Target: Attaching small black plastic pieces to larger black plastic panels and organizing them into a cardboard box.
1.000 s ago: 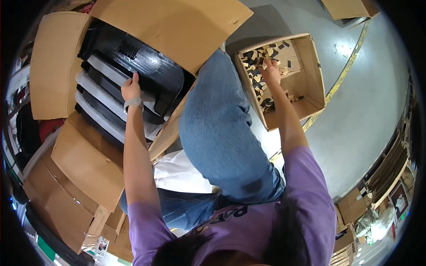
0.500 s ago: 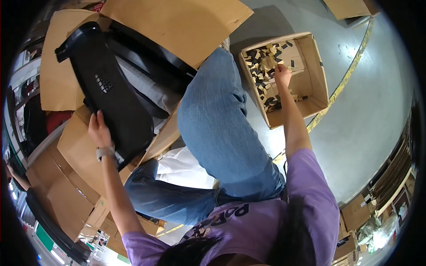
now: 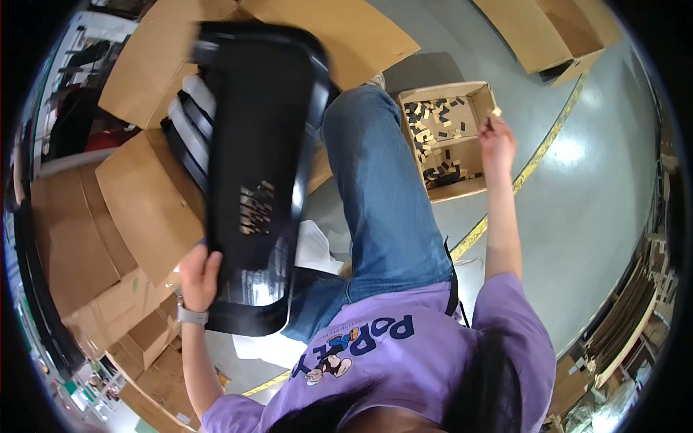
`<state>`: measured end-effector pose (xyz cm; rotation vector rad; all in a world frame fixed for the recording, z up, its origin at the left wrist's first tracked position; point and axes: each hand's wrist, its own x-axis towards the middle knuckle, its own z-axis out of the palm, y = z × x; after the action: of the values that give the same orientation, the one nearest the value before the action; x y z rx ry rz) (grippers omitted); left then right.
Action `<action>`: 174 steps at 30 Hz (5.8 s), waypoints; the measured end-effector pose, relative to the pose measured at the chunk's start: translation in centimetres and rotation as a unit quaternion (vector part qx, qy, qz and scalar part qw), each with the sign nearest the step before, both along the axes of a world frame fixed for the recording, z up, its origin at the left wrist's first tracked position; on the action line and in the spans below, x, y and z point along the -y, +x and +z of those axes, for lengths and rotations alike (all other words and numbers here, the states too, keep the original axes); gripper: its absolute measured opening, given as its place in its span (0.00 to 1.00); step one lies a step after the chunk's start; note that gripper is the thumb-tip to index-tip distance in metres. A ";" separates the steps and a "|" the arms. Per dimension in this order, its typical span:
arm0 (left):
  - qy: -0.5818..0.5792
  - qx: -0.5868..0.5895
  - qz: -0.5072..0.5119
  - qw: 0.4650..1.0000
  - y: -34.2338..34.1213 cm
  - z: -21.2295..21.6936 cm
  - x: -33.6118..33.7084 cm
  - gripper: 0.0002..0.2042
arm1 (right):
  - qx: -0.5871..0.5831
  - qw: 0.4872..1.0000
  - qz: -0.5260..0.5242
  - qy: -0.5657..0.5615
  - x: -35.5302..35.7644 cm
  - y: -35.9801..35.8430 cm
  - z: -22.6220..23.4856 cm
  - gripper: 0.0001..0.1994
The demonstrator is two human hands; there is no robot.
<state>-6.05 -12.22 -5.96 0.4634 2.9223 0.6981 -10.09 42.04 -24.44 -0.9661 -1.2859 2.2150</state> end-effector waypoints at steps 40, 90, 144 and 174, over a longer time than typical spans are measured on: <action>0.646 -0.008 0.217 0.732 7.0 1.7 -8.1 0.04 | -0.443 0.651 0.282 0.548 33.3 6.6 18.1 0.18; 0.699 0.101 0.246 0.664 6.8 0.4 -8.2 0.03 | -0.434 0.642 0.327 0.541 31.6 5.8 17.5 0.16; 0.718 0.208 0.238 0.621 9.2 -5.2 -5.6 0.06 | -0.322 0.506 0.419 0.681 25.4 5.2 12.8 0.09; 0.177 -0.040 0.075 0.980 11.7 -1.7 -7.2 0.16 | -0.207 0.361 0.615 0.670 24.3 4.1 17.6 0.14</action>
<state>5.65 -5.06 -7.63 0.3046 2.9334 1.2599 -5.99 17.79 -6.87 1.5196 -2.8928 0.5769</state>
